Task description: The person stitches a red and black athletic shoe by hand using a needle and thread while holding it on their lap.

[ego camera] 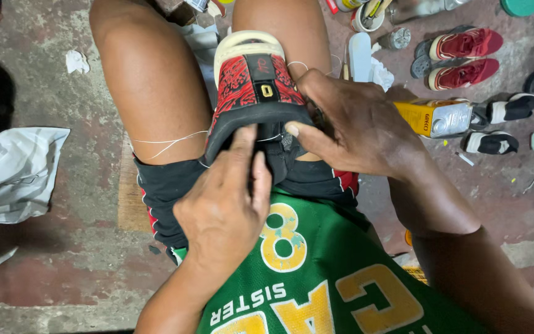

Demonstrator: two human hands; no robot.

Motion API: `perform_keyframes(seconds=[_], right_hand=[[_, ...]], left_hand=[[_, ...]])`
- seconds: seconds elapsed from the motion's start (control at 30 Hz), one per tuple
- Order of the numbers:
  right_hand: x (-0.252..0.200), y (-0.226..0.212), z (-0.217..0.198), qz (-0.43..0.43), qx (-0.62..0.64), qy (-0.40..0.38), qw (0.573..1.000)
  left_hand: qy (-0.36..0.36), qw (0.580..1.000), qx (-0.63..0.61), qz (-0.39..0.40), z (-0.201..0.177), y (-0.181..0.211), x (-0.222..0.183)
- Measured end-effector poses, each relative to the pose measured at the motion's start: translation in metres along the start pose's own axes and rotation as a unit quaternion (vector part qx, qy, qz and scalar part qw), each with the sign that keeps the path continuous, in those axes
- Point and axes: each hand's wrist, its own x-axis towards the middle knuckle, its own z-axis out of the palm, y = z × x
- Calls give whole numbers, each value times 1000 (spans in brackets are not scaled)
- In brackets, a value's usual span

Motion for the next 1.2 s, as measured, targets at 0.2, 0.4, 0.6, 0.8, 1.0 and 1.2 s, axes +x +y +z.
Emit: perform_keyframes(seconds=[0.2, 0.4, 0.6, 0.8, 1.0, 1.2], right_hand=[[-2, 0, -1, 1, 6, 11, 1000], [-4, 1, 0, -6, 22, 11, 1000], [-5, 3, 4, -1, 40, 3, 999], [-9, 10, 9, 8, 39, -5, 999], [-11, 11, 11, -11, 37, -1, 999], [-10, 13, 10, -18, 41, -8, 999]], left_hand=[[-59, 997, 35, 29, 14, 5, 5], [-18, 999, 21, 40, 21, 1, 4], [-58, 997, 36, 38, 29, -4, 5], [-60, 997, 42, 25, 33, -4, 3], [-75, 996, 36, 12, 27, -3, -1], [-71, 997, 21, 18, 24, -5, -3]])
